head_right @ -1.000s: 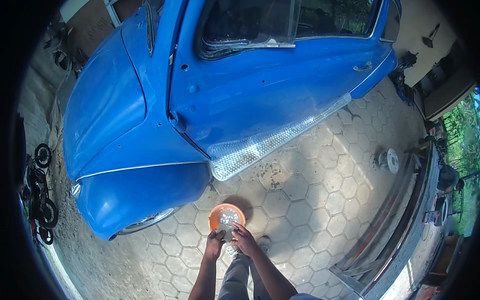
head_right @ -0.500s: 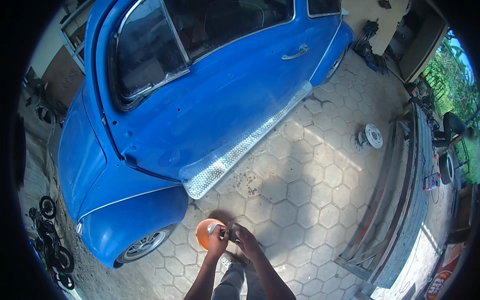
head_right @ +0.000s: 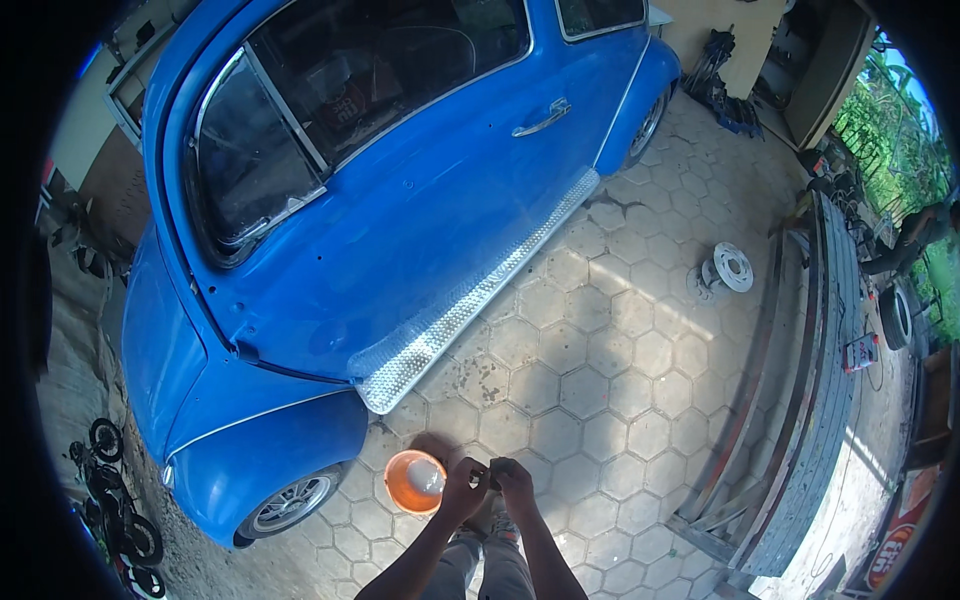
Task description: The person wets sandpaper in a bucket of water and sands the door, body panels, and fender of a car with the sandpaper, periodically dipping the sandpaper back into the bucket.
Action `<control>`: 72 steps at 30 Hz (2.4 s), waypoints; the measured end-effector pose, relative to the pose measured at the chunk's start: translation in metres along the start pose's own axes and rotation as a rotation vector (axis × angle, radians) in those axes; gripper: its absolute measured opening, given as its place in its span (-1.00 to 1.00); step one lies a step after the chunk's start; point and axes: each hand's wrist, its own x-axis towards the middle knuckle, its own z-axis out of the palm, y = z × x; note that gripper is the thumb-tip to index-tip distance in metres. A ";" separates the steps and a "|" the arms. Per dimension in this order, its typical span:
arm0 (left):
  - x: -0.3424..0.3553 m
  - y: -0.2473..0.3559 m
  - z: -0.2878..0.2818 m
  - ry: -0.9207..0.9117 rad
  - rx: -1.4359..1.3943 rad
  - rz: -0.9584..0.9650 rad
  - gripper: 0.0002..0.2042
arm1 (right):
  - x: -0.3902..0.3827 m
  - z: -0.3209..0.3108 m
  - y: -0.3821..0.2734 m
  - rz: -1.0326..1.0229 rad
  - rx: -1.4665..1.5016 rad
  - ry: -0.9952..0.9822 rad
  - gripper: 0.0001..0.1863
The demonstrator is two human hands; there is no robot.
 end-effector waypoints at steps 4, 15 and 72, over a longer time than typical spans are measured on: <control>-0.003 0.003 -0.001 0.021 0.024 0.003 -0.86 | 0.000 0.005 0.006 0.042 0.035 0.051 -0.84; 0.012 -0.025 0.003 0.033 -0.232 -0.233 -0.84 | -0.002 0.005 -0.009 0.060 0.066 0.051 -0.71; -0.007 -0.131 -0.481 0.096 -0.090 -0.173 -0.83 | 0.064 0.443 0.179 -0.454 -0.367 -0.134 -0.78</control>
